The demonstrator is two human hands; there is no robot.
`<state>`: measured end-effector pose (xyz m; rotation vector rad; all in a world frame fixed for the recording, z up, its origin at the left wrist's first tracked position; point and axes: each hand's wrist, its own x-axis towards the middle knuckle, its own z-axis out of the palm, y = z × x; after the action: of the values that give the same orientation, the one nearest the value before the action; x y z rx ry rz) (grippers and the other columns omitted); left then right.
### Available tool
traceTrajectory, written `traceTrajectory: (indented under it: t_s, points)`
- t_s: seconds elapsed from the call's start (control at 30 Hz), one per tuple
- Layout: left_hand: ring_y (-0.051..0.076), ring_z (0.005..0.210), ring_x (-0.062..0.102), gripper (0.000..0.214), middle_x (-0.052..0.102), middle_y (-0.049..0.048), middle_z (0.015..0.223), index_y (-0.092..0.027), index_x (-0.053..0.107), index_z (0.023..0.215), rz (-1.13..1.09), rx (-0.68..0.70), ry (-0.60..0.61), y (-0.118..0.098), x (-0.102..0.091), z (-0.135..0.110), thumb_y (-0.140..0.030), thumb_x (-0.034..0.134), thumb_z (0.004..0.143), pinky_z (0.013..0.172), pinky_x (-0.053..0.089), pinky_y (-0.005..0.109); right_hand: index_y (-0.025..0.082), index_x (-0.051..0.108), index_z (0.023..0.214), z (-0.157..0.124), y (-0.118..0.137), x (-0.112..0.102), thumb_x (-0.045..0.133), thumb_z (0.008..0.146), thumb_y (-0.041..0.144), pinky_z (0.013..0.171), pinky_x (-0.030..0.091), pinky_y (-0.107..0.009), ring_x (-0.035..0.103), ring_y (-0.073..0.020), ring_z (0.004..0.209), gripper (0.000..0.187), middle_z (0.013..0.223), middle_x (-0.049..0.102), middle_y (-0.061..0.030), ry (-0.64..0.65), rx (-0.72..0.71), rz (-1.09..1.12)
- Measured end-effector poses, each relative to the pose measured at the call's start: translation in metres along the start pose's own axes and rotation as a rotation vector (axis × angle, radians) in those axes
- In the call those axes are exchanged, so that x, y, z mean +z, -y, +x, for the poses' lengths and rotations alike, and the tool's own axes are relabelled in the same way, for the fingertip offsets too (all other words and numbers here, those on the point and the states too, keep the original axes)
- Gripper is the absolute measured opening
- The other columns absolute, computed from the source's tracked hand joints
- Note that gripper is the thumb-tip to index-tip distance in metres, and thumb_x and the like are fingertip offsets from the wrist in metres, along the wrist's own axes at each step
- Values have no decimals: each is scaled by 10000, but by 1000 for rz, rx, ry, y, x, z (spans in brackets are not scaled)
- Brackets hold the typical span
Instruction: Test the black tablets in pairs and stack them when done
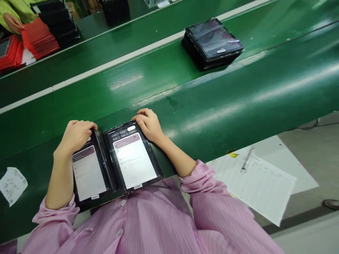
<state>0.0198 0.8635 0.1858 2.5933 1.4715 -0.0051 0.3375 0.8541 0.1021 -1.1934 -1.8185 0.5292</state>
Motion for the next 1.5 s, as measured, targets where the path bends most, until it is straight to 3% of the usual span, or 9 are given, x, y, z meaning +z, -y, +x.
traceTrajectory:
  t_s: [0.3,0.6,0.77,0.93,1.03,1.17,1.3,1.4,1.5]
  points:
    - [332,1251,481,460,589,82,1325,-317,723,1220,-70,14,61,-4,4,-5,-523,362,1023,1114,286,566,212,659,865,1,-9,6,380,1017,548,816,465,-377,635,-251,879,462,907,705,-85,64,291,-3]
    - [356,1349,370,440,493,101,1441,-357,651,1334,-126,55,184,0,11,-13,-554,439,1001,1146,207,625,210,638,803,-3,-13,4,430,956,643,765,462,-355,618,-231,818,504,820,678,-58,86,443,113]
    - [385,1394,322,443,418,100,1519,-392,612,1376,-103,13,213,3,13,-17,-546,450,993,1140,215,657,205,664,823,0,-10,7,457,861,784,811,505,-366,643,-233,851,616,856,696,-68,35,544,534]
    - [418,1450,270,467,320,98,1601,-400,611,1377,-99,-13,222,3,13,-20,-586,443,983,1148,207,686,207,690,914,3,5,4,488,835,816,910,536,-418,671,-267,1007,646,1146,719,-115,52,577,918]
    - [441,1474,251,494,277,80,1634,-412,599,1388,-116,-39,239,7,13,-19,-622,457,964,1148,226,692,212,687,908,3,4,4,458,826,855,952,526,-437,664,-279,1055,688,1224,702,-110,36,564,861]
    - [388,1440,380,564,322,64,1627,-407,472,1492,-218,-80,365,19,8,-18,-634,383,983,1137,364,576,218,701,895,2,-8,5,332,829,910,940,509,-424,652,-269,1019,787,1057,725,-94,29,541,582]
    - [302,1350,518,682,501,59,1527,-340,274,1596,-311,-106,348,36,2,-17,-637,361,988,1089,457,417,235,750,942,-1,-6,1,209,942,809,1000,460,-437,602,-263,1090,788,1125,673,-90,17,296,301]
    - [302,1317,547,676,574,68,1459,-300,330,1582,-301,-121,308,42,0,-17,-623,358,989,1075,461,410,254,799,912,-3,2,-3,199,998,716,1035,431,-467,552,-277,1165,763,1262,605,-93,103,93,178]
    - [297,1260,581,651,601,77,1412,-289,376,1563,-299,-113,325,43,3,-16,-597,353,990,1037,481,407,276,821,892,-4,5,-2,267,1007,686,1029,434,-489,529,-287,1180,698,1290,576,-87,159,42,95]
